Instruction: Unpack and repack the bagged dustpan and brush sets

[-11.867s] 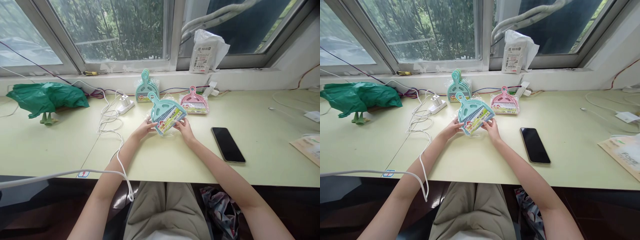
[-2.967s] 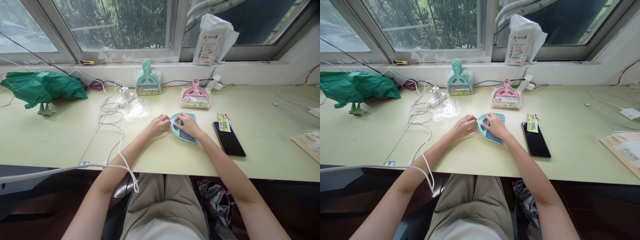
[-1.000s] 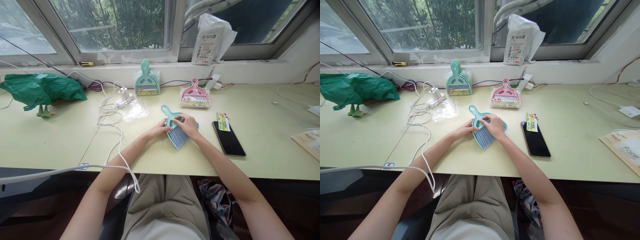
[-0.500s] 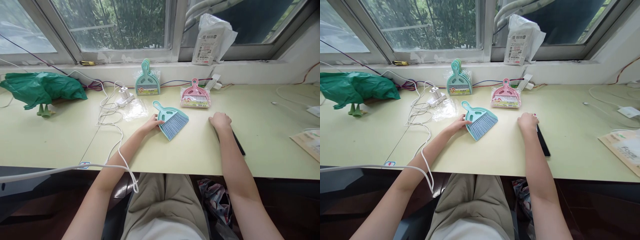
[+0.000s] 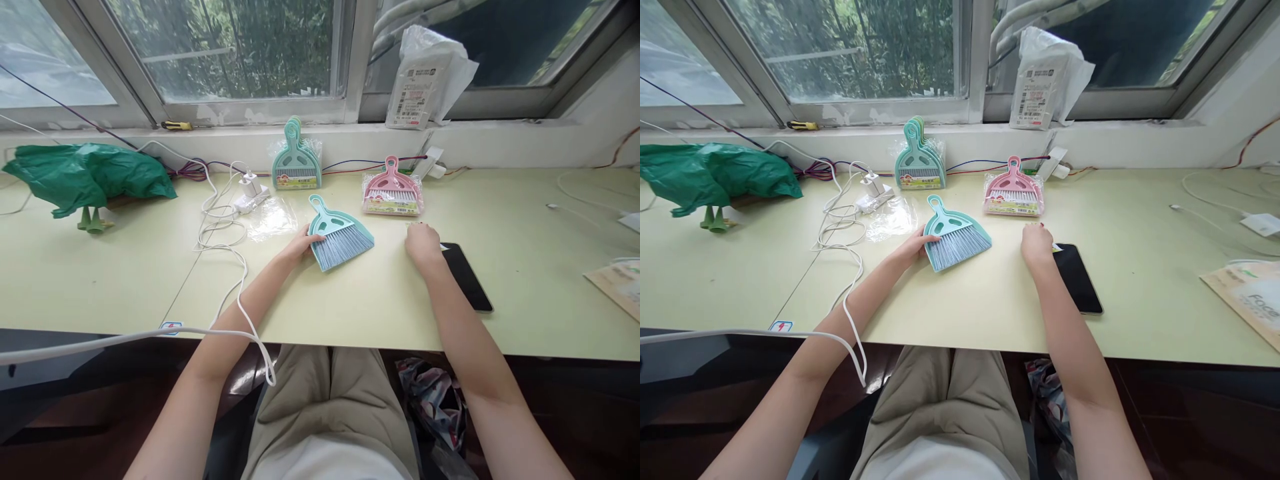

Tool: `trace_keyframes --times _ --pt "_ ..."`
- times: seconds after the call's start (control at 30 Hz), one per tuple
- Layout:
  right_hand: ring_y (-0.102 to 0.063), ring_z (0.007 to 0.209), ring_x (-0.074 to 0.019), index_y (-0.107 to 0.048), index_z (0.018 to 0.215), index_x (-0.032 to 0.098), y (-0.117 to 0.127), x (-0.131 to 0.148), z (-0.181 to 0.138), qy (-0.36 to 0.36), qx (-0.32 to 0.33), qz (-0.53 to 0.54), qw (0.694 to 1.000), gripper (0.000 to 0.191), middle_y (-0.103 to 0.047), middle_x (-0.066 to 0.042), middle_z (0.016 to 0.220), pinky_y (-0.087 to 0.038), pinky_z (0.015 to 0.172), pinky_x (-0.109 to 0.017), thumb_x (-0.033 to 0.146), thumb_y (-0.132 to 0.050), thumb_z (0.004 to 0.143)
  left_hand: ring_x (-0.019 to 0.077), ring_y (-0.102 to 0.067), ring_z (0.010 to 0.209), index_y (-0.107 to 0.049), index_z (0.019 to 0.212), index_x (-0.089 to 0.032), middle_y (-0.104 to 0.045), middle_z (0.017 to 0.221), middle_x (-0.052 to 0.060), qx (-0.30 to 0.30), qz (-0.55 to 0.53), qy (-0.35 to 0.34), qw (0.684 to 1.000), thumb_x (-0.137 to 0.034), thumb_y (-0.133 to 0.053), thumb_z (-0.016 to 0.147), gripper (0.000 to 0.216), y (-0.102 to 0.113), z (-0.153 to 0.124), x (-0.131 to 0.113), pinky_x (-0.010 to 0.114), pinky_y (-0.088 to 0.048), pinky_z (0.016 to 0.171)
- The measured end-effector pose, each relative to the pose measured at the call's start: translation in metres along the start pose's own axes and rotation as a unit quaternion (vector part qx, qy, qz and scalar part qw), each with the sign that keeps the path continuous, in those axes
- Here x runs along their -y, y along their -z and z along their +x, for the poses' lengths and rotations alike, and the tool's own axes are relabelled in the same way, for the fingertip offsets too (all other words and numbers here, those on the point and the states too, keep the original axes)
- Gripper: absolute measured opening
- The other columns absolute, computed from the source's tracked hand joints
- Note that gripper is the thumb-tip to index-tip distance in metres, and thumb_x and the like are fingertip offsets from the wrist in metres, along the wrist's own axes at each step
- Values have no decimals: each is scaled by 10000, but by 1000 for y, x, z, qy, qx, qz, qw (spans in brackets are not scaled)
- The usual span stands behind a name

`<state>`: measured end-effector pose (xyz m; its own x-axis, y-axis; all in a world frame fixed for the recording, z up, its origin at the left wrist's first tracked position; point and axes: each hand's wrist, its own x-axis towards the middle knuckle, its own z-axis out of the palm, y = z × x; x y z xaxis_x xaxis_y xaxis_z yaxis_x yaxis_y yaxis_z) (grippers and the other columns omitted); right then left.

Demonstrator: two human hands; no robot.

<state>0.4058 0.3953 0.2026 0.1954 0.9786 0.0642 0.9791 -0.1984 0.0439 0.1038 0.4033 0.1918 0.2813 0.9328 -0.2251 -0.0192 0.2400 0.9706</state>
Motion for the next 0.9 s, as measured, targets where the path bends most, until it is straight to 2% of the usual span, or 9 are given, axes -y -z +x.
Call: trace_keyframes --times 0.13,0.27,0.37,0.43,0.5,0.6,0.67,0.77,0.9 --pt "-669 894 -323 -689 993 17 -2 13 -4 65 -26 23 997 386 -677 -283 950 -501 779 -419 -20 -351 812 140 -645 847 -505 1112 -239 -627 1046 37 1 -18 6 1000 -216 -670 694 450 1 0 -1 282 -553 745" --pt "-658 913 -297 -703 1028 103 6 25 -10 110 -94 145 979 384 -709 -193 954 -481 854 -430 61 -370 843 132 -635 806 -513 1068 -223 -626 982 29 -1 -23 13 1000 -208 -680 678 425 1 0 -1 292 -548 748" --pt "-648 996 -249 -642 1184 150 17 39 -22 139 -203 300 922 420 -691 -123 1123 -489 906 -392 116 -366 869 127 -629 808 -524 1072 -223 -625 977 22 4 -14 11 1000 -218 -685 683 421 1 0 -1 280 -543 748" --pt "-630 1066 -229 -612 1228 167 20 52 -33 167 -238 371 882 424 -654 -104 1215 -504 913 -374 166 -337 907 131 -631 839 -531 1094 -230 -628 996 18 14 -12 4 1000 -220 -691 683 441 1 1 0 271 -539 760" --pt "-640 1055 -212 -639 1181 194 18 67 -44 235 -226 400 857 378 -678 -79 1174 -516 914 -363 205 -365 921 144 -634 881 -539 1099 -229 -636 1012 21 23 -15 -2 1000 -229 -702 683 448 1 1 1 271 -536 781" --pt "-666 1011 -180 -651 1153 221 6 85 -57 382 -183 403 812 340 -706 -48 1113 -518 926 -330 176 -411 917 164 -644 887 -559 1079 -209 -659 1013 40 31 -31 0 999 -285 -701 710 402 1 1 2 292 -537 791" --pt "-671 1015 -177 -641 1177 243 -2 93 -62 442 -151 373 802 345 -705 -35 1124 -525 911 -322 159 -434 914 166 -652 853 -569 1069 -198 -673 1002 52 32 -49 5 998 -316 -683 741 367 1 1 2 297 -541 768" --pt "-666 1044 -189 -665 1142 262 -5 96 -65 467 -145 344 802 325 -707 -26 1128 -529 906 -335 155 -475 902 155 -659 794 -585 1038 -186 -689 963 55 39 -76 8 996 -352 -674 773 325 2 1 1 276 -540 724" --pt "-636 1106 -185 -708 1054 276 1 91 -59 488 -128 355 787 306 -723 0 1080 -511 941 -349 125 -507 879 158 -667 753 -608 1009 -178 -698 925 55 58 -90 6 994 -447 -652 798 345 3 2 1 271 -539 687"
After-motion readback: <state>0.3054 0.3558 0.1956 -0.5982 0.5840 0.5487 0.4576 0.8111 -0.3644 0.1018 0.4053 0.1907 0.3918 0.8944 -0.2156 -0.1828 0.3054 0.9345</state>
